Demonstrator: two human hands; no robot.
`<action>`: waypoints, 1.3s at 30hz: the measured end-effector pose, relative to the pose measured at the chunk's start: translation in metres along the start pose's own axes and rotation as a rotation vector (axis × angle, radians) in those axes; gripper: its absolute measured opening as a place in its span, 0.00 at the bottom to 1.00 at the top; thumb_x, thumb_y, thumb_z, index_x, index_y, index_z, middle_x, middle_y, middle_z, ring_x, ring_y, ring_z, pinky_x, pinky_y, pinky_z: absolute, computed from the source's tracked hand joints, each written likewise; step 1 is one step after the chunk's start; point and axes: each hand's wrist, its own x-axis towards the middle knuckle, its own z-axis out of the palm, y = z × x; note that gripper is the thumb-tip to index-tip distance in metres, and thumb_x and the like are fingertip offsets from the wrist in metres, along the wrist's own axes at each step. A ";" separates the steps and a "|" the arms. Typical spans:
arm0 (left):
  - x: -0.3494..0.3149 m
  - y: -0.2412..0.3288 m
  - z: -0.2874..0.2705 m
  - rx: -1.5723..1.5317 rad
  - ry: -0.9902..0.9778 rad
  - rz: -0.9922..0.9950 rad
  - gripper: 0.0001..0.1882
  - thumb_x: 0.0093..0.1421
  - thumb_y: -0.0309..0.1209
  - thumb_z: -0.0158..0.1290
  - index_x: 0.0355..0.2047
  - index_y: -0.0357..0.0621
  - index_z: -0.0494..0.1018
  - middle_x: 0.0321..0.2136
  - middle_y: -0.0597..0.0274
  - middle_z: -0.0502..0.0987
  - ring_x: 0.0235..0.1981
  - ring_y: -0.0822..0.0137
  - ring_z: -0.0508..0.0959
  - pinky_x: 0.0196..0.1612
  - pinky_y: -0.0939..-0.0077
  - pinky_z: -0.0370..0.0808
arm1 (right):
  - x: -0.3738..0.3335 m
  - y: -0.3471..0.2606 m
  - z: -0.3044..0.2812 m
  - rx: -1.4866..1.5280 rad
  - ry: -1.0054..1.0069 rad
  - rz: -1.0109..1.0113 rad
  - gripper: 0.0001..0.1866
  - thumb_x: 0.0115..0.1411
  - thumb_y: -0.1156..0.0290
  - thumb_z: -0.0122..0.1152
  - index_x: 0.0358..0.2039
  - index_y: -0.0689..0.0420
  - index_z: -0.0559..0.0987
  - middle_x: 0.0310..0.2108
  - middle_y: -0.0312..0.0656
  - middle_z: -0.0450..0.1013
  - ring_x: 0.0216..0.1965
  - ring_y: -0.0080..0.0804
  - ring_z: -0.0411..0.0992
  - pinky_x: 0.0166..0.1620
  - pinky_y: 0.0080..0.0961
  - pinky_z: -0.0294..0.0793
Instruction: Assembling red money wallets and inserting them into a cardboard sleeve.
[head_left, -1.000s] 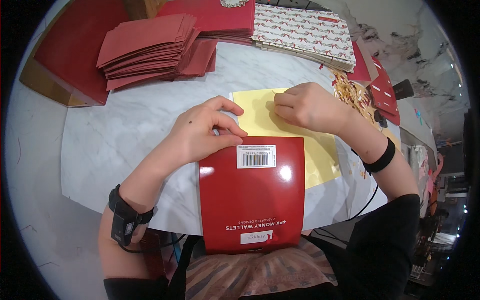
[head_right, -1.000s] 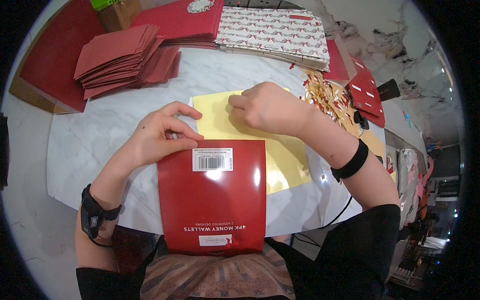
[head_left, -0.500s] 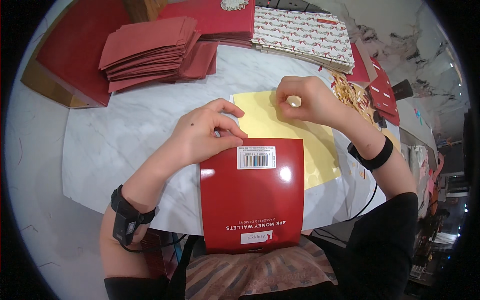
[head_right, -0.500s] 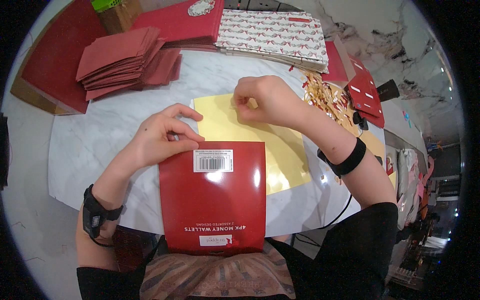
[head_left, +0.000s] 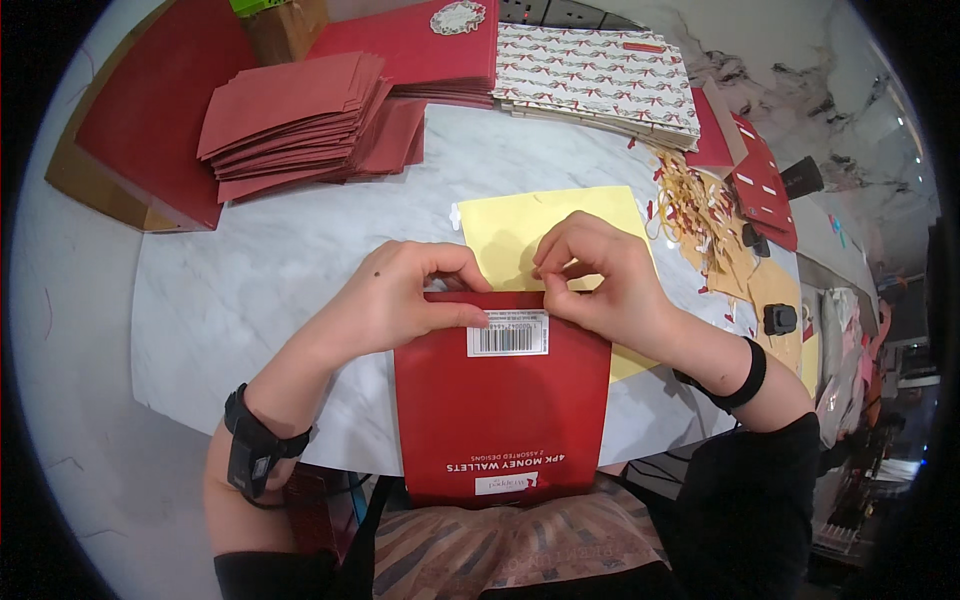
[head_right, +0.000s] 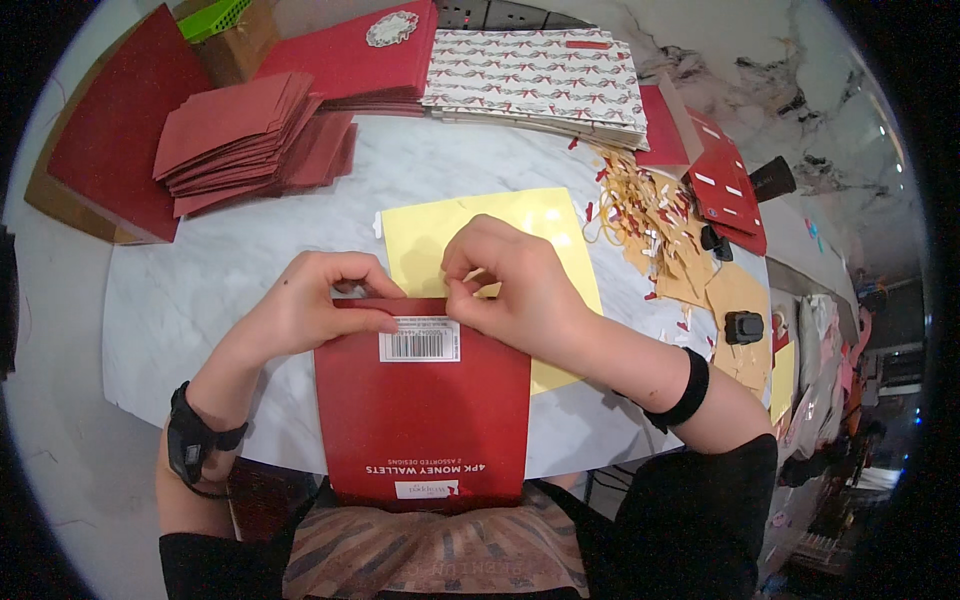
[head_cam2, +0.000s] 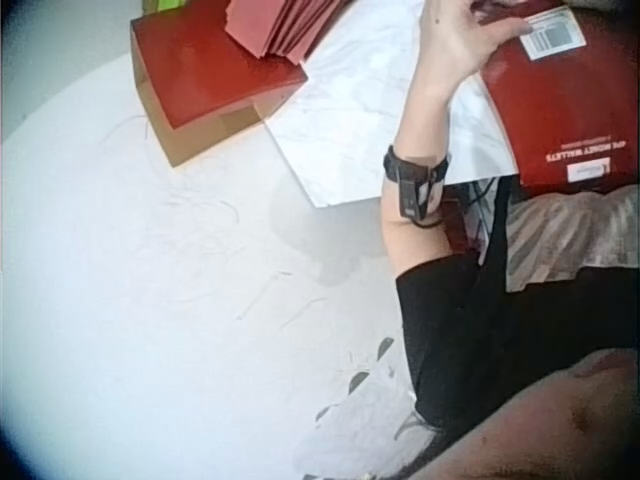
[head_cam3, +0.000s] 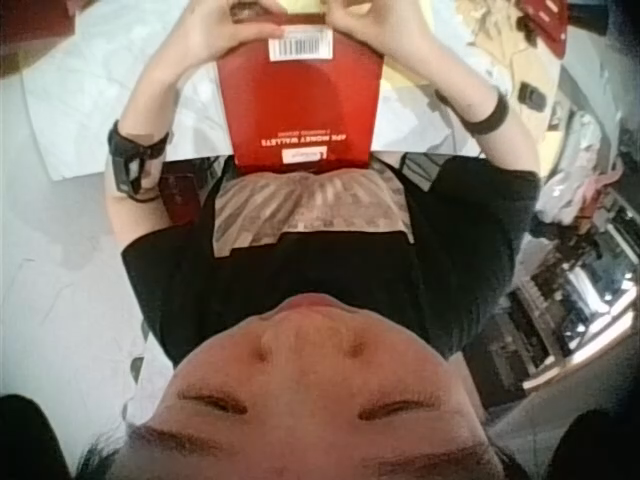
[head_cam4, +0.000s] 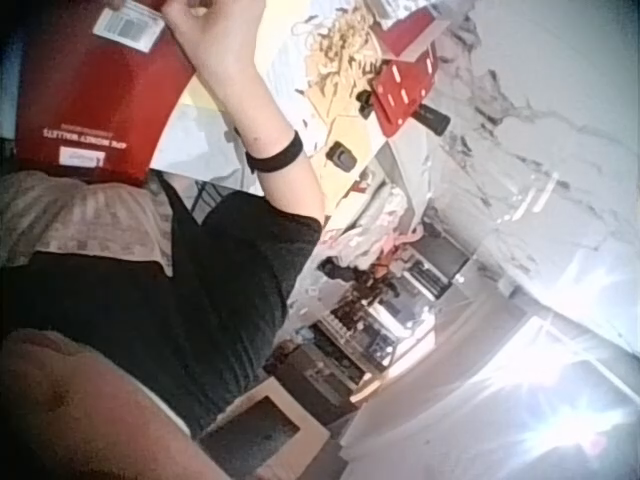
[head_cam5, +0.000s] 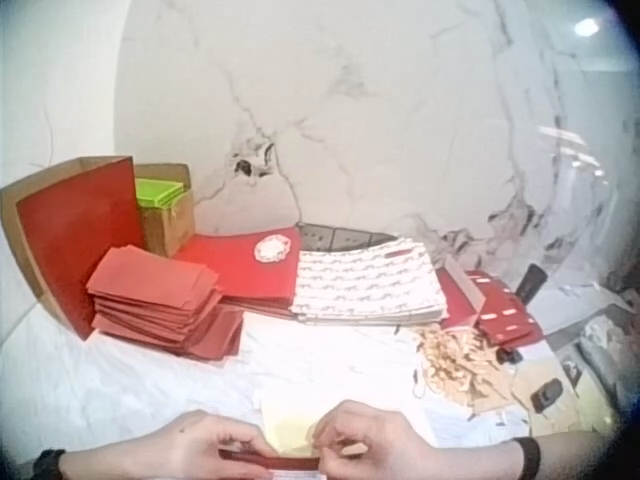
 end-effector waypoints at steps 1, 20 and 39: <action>0.000 -0.001 0.001 -0.075 0.000 0.050 0.10 0.52 0.23 0.67 0.35 0.36 0.79 0.31 0.64 0.82 0.34 0.76 0.79 0.40 0.79 0.76 | 0.000 -0.001 -0.001 -0.001 0.003 -0.001 0.07 0.51 0.83 0.62 0.31 0.62 0.74 0.31 0.40 0.71 0.32 0.31 0.76 0.35 0.24 0.79; 0.003 -0.013 0.008 -0.338 -0.055 0.007 0.09 0.52 0.23 0.67 0.32 0.36 0.79 0.28 0.63 0.82 0.31 0.75 0.80 0.39 0.78 0.78 | -0.006 -0.007 0.001 -0.177 -0.093 -0.171 0.06 0.49 0.81 0.62 0.30 0.60 0.76 0.28 0.41 0.75 0.23 0.34 0.76 0.26 0.26 0.77; 0.004 -0.015 0.009 -0.319 -0.053 0.009 0.09 0.52 0.25 0.67 0.31 0.36 0.79 0.28 0.63 0.82 0.31 0.74 0.81 0.39 0.79 0.79 | -0.002 -0.004 0.005 -0.125 -0.079 -0.062 0.06 0.49 0.81 0.63 0.29 0.61 0.77 0.27 0.42 0.75 0.27 0.36 0.77 0.32 0.26 0.79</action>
